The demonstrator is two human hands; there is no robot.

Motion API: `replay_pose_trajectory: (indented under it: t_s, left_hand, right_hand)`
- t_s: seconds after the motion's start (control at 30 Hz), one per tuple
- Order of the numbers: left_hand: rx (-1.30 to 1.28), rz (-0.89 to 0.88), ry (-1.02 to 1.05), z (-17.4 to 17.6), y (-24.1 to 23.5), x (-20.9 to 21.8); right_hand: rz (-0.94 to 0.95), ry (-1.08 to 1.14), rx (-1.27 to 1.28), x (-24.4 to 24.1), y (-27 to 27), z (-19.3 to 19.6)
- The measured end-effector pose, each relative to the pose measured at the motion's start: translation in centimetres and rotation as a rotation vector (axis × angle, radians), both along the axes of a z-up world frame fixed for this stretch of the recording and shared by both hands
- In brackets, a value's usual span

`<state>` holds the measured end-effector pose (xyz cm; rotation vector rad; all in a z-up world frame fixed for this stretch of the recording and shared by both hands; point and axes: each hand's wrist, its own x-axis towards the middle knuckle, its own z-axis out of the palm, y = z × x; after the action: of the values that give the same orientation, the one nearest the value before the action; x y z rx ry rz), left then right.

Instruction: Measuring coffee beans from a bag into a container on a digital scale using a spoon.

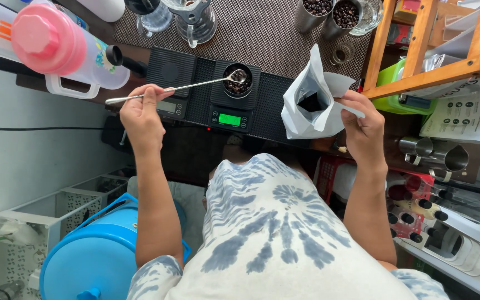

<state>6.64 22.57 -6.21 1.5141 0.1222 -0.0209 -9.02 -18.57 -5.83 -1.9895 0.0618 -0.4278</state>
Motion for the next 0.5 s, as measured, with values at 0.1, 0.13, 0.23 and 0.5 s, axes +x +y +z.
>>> replay_pose_trajectory:
  t_s: [0.1, 0.13, 0.23, 0.5]
  left_hand:
    - [0.255, -0.063, -0.341, -0.3, -1.5, 0.0]
    - [0.254, -0.065, -0.341, 0.3, -2.1, -0.1]
    - [0.662, -0.078, -0.494, 2.1, -3.5, -0.2]
    - [0.780, -0.171, -0.575, 5.7, -4.7, -0.8]
  right_hand:
    - [0.017, -0.001, 0.048, 0.1, 0.3, 0.4]
    - [0.016, 0.000, 0.047, 0.1, 0.4, 0.6]
    - [0.026, -0.010, 0.056, -0.1, 0.6, 0.9]
    - [0.040, -0.026, 0.077, -0.2, 1.0, 1.6]
